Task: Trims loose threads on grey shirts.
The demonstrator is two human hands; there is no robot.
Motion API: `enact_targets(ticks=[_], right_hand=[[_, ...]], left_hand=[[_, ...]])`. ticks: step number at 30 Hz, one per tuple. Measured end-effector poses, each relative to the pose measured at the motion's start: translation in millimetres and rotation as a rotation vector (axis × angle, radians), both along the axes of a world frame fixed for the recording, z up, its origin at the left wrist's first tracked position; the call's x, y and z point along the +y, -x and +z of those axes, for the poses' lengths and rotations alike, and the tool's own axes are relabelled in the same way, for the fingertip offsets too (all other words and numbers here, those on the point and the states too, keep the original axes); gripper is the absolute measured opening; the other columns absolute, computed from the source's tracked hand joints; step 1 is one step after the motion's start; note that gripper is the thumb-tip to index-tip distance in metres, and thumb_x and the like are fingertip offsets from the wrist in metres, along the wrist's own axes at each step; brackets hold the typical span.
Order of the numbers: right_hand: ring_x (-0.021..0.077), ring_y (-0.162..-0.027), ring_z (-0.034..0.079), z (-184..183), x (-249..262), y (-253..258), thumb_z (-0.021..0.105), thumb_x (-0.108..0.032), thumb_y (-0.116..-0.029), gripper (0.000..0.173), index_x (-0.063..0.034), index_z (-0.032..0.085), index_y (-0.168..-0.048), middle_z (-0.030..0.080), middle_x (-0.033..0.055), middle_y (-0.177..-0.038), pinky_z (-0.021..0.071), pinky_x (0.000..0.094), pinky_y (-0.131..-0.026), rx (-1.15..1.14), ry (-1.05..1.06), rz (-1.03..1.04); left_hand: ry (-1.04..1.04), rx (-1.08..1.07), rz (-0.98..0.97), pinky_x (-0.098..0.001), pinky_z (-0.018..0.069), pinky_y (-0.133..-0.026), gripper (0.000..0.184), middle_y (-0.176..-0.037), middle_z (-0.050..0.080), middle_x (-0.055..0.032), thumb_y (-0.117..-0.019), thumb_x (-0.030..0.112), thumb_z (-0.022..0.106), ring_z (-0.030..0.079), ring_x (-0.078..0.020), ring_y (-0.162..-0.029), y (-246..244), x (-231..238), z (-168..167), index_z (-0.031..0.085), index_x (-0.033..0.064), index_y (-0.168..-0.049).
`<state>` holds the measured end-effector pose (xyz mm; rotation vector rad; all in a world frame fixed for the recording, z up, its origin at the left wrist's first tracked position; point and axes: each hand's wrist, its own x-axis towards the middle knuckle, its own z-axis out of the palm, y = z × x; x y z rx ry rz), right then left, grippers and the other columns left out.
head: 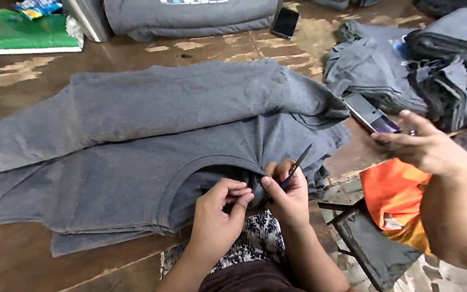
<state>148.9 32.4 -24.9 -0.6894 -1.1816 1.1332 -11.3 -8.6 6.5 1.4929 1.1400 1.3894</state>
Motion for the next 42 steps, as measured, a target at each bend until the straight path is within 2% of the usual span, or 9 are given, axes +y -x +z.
enact_targets(ticks=[5, 11, 21, 25, 27, 31, 35, 39, 42], right_hand=[[-0.0009, -0.065, 0.050, 20, -2, -34, 0.066, -0.022, -0.0979, 0.025, -0.0014, 0.056, -0.087, 0.056, 0.0013, -0.073, 0.0432, 0.0136, -0.060, -0.694, -0.202, -0.036], [0.0173, -0.053, 0.051, 32, -24, -57, 0.059, -0.046, -0.0995, 0.044, -0.0082, 0.057, -0.077, 0.052, 0.0049, -0.063, 0.0419, 0.0338, -0.048, -1.244, -0.321, 0.013], [0.0130, -0.046, 0.046, 23, -42, -31, 0.042, -0.041, -0.1059, 0.045, -0.0107, 0.056, -0.076, 0.044, -0.0003, -0.055, 0.0367, 0.0319, -0.042, -1.228, -0.152, -0.056], [0.0051, -0.053, 0.048, 31, -39, -50, 0.045, -0.046, -0.1071, 0.047, -0.0073, 0.060, -0.086, 0.051, -0.0021, -0.062, 0.0420, 0.0262, -0.048, -1.057, -0.062, -0.044], [-0.0025, -0.055, 0.044, 35, -33, -56, 0.049, -0.046, -0.1058, 0.045, -0.0055, 0.059, -0.089, 0.049, -0.0055, -0.065, 0.0395, 0.0173, -0.051, -0.977, -0.063, -0.091], [-0.0008, -0.059, 0.046, 33, -17, -36, 0.057, -0.044, -0.1025, 0.043, -0.0039, 0.060, -0.087, 0.052, -0.0032, -0.068, 0.0411, 0.0181, -0.055, -0.946, -0.101, -0.157], [0.0051, -0.066, 0.051, 22, -10, -3, 0.068, -0.022, -0.0912, 0.022, -0.0026, 0.061, -0.085, 0.057, 0.0025, -0.071, 0.0445, 0.0199, -0.063, -0.890, -0.256, -0.224], [0.0161, -0.084, 0.054, 26, -16, 2, 0.060, -0.011, -0.0875, 0.007, -0.0110, 0.053, -0.084, 0.057, 0.0029, -0.075, 0.0399, 0.0313, -0.084, -0.904, -0.476, -0.222], [0.0243, -0.086, 0.059, 15, -17, 6, 0.060, -0.006, -0.0839, 0.006, -0.0117, 0.059, -0.083, 0.061, 0.0044, -0.078, 0.0454, 0.0392, -0.079, -1.072, -0.542, -0.026]], left_hand=[[-0.015, -0.024, 0.070, -0.0182, 0.0613, -0.076, 0.015, -0.093, 0.073, -0.0026, -0.0919, 0.001, 0.069, 0.071, -0.0016, -0.083, -5, -11, 1, 0.063, -0.0054, -0.104], [-0.002, -0.199, -0.010, -0.0203, 0.0617, -0.075, 0.011, -0.098, 0.071, -0.0012, -0.0955, 0.003, 0.068, 0.070, -0.0037, -0.084, -4, -20, -2, 0.061, 0.0013, -0.104], [-0.028, -0.221, -0.065, -0.0219, 0.0625, -0.073, 0.012, -0.093, 0.074, -0.0005, -0.0917, 0.001, 0.072, 0.072, -0.0054, -0.082, -2, -15, -6, 0.061, 0.0042, -0.095], [0.002, 0.225, -0.646, -0.0182, 0.0560, -0.068, 0.029, -0.079, 0.071, 0.0012, -0.0998, 0.036, 0.065, 0.066, -0.0015, -0.072, 53, -23, 14, 0.070, 0.0072, -0.096], [-0.033, 0.484, -0.820, -0.0297, 0.0574, -0.086, 0.040, -0.098, 0.076, -0.0005, -0.0986, 0.047, 0.063, 0.072, -0.0099, -0.093, 80, -27, 30, 0.074, 0.0127, -0.115], [-0.093, 0.643, -0.171, -0.0264, 0.0541, -0.084, 0.031, -0.097, 0.074, 0.0012, -0.1004, 0.042, 0.062, 0.067, -0.0086, -0.092, 95, -32, 36, 0.074, 0.0152, -0.109], [0.203, 0.878, 0.391, -0.0512, 0.0546, -0.075, 0.052, -0.106, 0.068, -0.0188, -0.0936, 0.044, 0.064, 0.066, -0.0333, -0.090, 96, -28, 20, 0.069, 0.0021, -0.124], [0.269, 0.839, 0.471, -0.0249, 0.0442, -0.056, 0.035, -0.084, 0.064, -0.0062, -0.0860, 0.022, 0.056, 0.054, -0.0091, -0.064, 109, -40, 23, 0.073, 0.0046, -0.111], [0.031, 0.517, 0.539, -0.0156, 0.0535, -0.077, 0.026, -0.103, 0.068, -0.0057, -0.0959, 0.016, 0.057, 0.063, -0.0008, -0.088, 111, -35, 14, 0.074, 0.0014, -0.110]])
